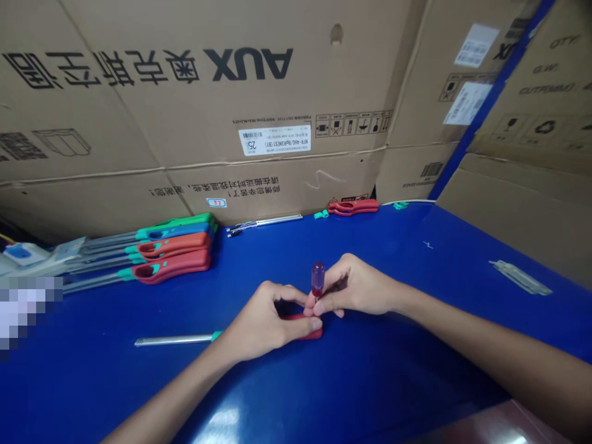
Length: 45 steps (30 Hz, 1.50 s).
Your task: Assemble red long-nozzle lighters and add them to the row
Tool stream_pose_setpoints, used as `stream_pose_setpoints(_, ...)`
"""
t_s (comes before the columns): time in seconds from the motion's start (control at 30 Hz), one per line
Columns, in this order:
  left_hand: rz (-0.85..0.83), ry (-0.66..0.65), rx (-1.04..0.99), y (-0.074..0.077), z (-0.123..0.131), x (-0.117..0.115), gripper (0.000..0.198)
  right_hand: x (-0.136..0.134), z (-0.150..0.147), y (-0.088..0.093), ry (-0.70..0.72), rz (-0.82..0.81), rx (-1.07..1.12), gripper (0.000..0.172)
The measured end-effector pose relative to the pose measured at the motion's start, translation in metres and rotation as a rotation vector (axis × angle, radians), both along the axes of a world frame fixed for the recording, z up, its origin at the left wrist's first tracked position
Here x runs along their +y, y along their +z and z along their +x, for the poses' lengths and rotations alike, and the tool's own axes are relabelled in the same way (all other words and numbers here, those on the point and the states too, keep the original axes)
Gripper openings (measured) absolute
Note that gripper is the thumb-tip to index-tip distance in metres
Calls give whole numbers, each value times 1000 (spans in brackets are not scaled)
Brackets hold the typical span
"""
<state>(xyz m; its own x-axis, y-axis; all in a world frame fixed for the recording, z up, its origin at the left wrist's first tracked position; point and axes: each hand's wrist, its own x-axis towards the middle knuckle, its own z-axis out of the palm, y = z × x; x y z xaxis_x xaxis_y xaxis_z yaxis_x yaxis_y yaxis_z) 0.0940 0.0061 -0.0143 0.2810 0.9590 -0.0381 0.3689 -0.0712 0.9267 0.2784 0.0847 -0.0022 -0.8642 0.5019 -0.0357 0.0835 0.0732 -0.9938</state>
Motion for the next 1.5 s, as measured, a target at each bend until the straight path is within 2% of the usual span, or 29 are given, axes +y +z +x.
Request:
stream_pose_setpoints(0.13, 41, 17, 24, 0, -1, 0, 14, -7, -5, -4, -168, 102, 47, 26)
stream_pose_setpoints(0.3, 59, -17, -16, -2, -3, 2, 10, -14, -12, -13, -209, 138, 109, 35)
stream_pose_setpoints(0.4, 80, -11, 4, -2, -3, 3, 13, -12, -11, -13, -164, 131, 101, 35)
stream_pose_setpoints(0.57, 148, 16, 31, -4, 0, 2, 16, -3, -3, -2, 3, 85, 138, 23)
stream_pose_setpoints(0.7, 182, -42, -9, -4, -3, 3, 18, -1, 1, 4, 127, 7, 67, 20)
stream_pose_setpoints(0.77, 189, -63, 16, -3, -7, 5, 14, -2, 0, 3, 74, 23, 55, 18)
stream_pose_setpoints(0.9, 213, -10, 97, -3, -11, 7, 12, -2, -6, -2, -77, 63, 102, 16)
stream_pose_setpoints(1.07, 204, 37, 55, -4, -10, 8, 15, -5, -11, -7, -179, 109, 134, 15)
stream_pose_setpoints(1.23, 189, 34, 17, -5, -11, 9, 16, -9, -16, -14, -318, 137, 171, 31)
stream_pose_setpoints(1.37, 195, 21, 1, -5, -11, 9, 18, -10, -18, -18, -268, 93, 205, 34)
stream_pose_setpoints(1.5, 187, 29, -1, -7, -11, 9, 16, -5, -15, -15, -139, 28, 235, 35)
